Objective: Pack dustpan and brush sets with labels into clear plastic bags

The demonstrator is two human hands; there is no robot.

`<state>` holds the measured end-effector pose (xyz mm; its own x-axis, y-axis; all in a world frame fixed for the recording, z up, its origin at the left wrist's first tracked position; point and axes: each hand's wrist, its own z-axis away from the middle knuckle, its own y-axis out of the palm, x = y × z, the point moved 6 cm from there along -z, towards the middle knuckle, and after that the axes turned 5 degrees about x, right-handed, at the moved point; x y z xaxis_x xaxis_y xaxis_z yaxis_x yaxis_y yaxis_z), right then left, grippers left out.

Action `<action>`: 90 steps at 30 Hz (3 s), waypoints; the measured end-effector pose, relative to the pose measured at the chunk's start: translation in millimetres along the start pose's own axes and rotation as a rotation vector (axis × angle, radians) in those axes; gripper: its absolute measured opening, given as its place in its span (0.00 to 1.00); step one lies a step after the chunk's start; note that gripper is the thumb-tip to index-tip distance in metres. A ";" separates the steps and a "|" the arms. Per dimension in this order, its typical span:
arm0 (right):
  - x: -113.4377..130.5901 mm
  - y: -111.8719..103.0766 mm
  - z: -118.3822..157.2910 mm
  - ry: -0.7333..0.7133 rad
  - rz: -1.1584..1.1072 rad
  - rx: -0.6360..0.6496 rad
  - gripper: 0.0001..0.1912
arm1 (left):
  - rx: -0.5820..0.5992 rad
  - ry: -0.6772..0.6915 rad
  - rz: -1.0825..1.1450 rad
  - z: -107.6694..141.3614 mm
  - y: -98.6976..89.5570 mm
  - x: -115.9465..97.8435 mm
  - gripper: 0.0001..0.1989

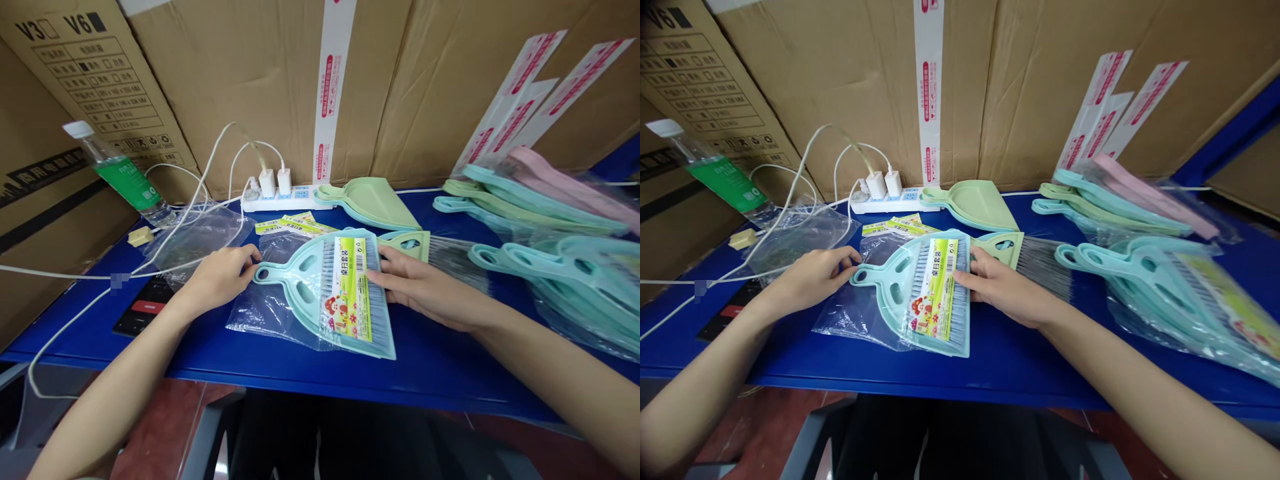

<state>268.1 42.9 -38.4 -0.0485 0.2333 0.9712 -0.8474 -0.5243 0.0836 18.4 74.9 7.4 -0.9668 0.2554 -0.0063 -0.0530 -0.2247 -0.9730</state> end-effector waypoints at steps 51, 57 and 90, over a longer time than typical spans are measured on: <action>11.1 10.2 1.2 -0.130 0.526 -0.186 0.27 | -0.075 -0.202 -0.221 13.6 -20.8 8.7 0.21; 11.8 10.5 1.9 -0.130 0.493 -0.150 0.26 | -0.088 -0.230 -0.251 14.1 -20.1 10.4 0.21; 23.8 8.8 10.6 -0.296 1.220 -0.132 0.21 | 0.171 1.058 0.322 51.8 -6.2 -56.4 0.16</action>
<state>265.1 35.1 -12.1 -0.7293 -0.5440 0.4149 -0.3821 -0.1792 -0.9066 60.3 13.2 25.7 -0.2461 0.8154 -0.5241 0.0490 -0.5295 -0.8469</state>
